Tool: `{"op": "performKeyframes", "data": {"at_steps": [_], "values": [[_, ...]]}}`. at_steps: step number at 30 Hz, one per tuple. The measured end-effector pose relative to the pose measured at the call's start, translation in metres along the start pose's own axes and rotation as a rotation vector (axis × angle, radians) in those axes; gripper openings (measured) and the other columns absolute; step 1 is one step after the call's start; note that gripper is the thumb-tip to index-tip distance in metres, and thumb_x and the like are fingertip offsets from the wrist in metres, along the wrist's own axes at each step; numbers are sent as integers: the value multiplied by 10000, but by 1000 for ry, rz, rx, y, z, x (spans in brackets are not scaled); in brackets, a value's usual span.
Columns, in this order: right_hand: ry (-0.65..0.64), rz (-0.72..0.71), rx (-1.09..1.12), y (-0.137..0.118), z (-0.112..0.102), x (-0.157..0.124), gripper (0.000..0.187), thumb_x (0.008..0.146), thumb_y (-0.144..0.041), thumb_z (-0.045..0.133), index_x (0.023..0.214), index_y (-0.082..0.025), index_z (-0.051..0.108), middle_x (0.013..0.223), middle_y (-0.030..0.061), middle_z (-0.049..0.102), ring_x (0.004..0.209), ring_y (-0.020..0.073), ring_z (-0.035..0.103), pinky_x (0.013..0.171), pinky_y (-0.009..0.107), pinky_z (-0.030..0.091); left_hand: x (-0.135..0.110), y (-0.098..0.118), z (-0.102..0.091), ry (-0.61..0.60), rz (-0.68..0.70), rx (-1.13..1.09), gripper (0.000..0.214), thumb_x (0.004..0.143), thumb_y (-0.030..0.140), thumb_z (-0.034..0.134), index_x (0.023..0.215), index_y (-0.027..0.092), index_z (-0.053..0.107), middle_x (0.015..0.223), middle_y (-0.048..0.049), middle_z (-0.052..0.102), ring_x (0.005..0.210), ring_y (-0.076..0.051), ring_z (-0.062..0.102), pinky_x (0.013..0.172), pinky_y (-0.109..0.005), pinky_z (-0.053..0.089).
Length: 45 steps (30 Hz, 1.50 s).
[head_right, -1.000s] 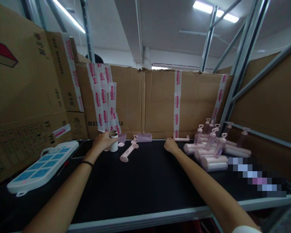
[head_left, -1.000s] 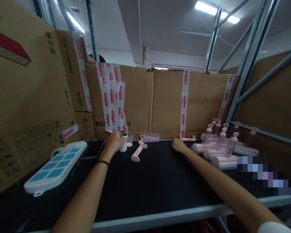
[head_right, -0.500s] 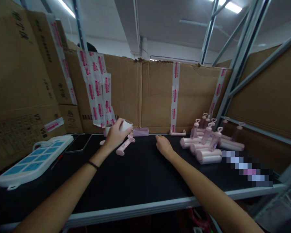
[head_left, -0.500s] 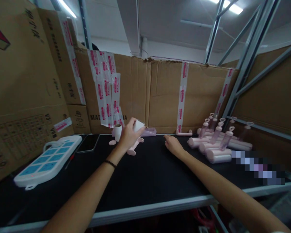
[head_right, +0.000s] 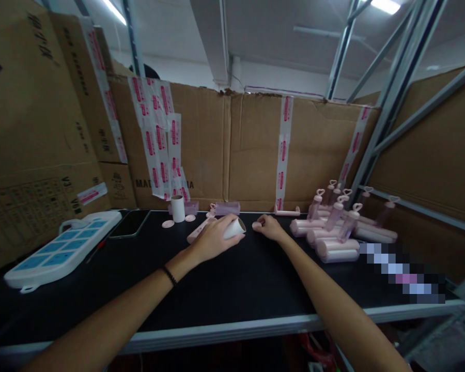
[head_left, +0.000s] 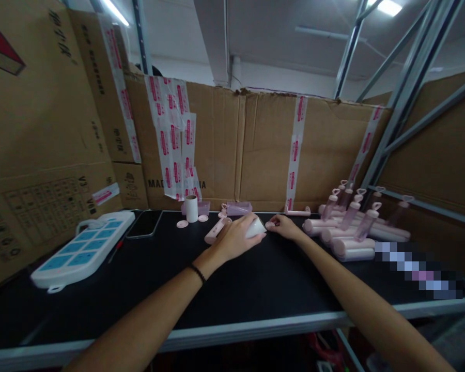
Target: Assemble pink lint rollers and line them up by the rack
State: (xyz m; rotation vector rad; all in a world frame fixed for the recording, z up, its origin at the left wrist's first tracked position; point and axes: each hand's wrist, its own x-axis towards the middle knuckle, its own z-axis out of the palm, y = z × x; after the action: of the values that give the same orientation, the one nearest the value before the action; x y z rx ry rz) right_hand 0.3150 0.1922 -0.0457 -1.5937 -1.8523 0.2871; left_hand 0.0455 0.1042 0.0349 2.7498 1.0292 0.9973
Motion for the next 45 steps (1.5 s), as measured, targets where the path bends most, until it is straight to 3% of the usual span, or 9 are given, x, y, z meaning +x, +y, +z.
{"op": "performKeyframes", "data": {"at_steps": [5, 8, 12, 16, 21, 26, 34, 39, 45], "values": [[-47, -40, 125, 1, -6, -5, 324, 685, -312, 825, 945, -152, 714, 845, 23, 726, 750, 150, 636, 702, 252, 487, -3, 0, 11, -13, -18, 17, 282, 887, 448, 655, 1063, 239, 585, 1046, -56, 722, 930, -269, 702, 834, -365, 487], [-31, -63, 174, -8, -9, -10, 287, 709, -367, 809, 880, -159, 709, 799, 16, 716, 714, 146, 625, 680, 252, 484, -3, -4, 13, 6, -70, 30, 260, 894, 440, 641, 1042, 231, 598, 1015, -69, 726, 916, -270, 698, 806, -359, 486], [11, -88, 313, -35, -13, -15, 346, 845, -503, 674, 865, -158, 692, 687, 14, 687, 609, 147, 623, 588, 252, 493, -2, -8, 15, 24, -169, 38, 290, 891, 456, 640, 1059, 223, 606, 951, -85, 728, 926, -286, 699, 791, -355, 483], [158, -167, 626, -73, -15, -25, 377, 850, -518, 687, 938, -153, 712, 808, 61, 737, 684, 185, 685, 638, 298, 555, -1, -12, 20, 34, -242, 49, 345, 882, 468, 648, 1119, 222, 595, 973, -111, 732, 950, -316, 703, 751, -358, 489], [173, -317, 541, -106, -11, -44, 310, 874, -488, 691, 904, -186, 754, 835, 44, 754, 765, 206, 684, 702, 305, 533, 0, -16, 23, 76, -284, 27, 386, 893, 424, 642, 1210, 224, 549, 1023, -130, 737, 993, -324, 715, 768, -362, 504], [167, -382, 522, -117, -10, -54, 296, 958, -440, 596, 1004, -211, 777, 973, 37, 776, 921, 225, 702, 857, 328, 513, 1, -20, 20, 130, -279, -7, 426, 907, 401, 633, 1276, 238, 494, 1087, -130, 734, 1034, -316, 717, 797, -362, 514], [226, -308, 600, -121, 1, -55, 306, 928, -438, 621, 1012, -197, 788, 982, 56, 783, 898, 239, 697, 836, 339, 529, -1, -14, 21, 142, -291, 32, 303, 920, 361, 615, 1178, 242, 512, 1017, -108, 736, 963, -315, 726, 730, -346, 499], [308, -239, 756, -132, 12, -56, 293, 911, -433, 641, 1004, -194, 782, 1004, 66, 785, 959, 244, 707, 896, 358, 541, -2, -4, 20, 172, -348, 105, 267, 954, 360, 572, 1184, 236, 512, 1030, -128, 728, 969, -300, 722, 749, -344, 493], [399, -221, 809, -144, 17, -63, 319, 900, -460, 660, 999, -180, 778, 1018, 80, 783, 933, 227, 704, 891, 346, 543, -1, 3, 16, 176, -312, 147, 249, 988, 353, 514, 1200, 223, 502, 1075, -139, 731, 959, -316, 726, 746, -363, 497]]}}
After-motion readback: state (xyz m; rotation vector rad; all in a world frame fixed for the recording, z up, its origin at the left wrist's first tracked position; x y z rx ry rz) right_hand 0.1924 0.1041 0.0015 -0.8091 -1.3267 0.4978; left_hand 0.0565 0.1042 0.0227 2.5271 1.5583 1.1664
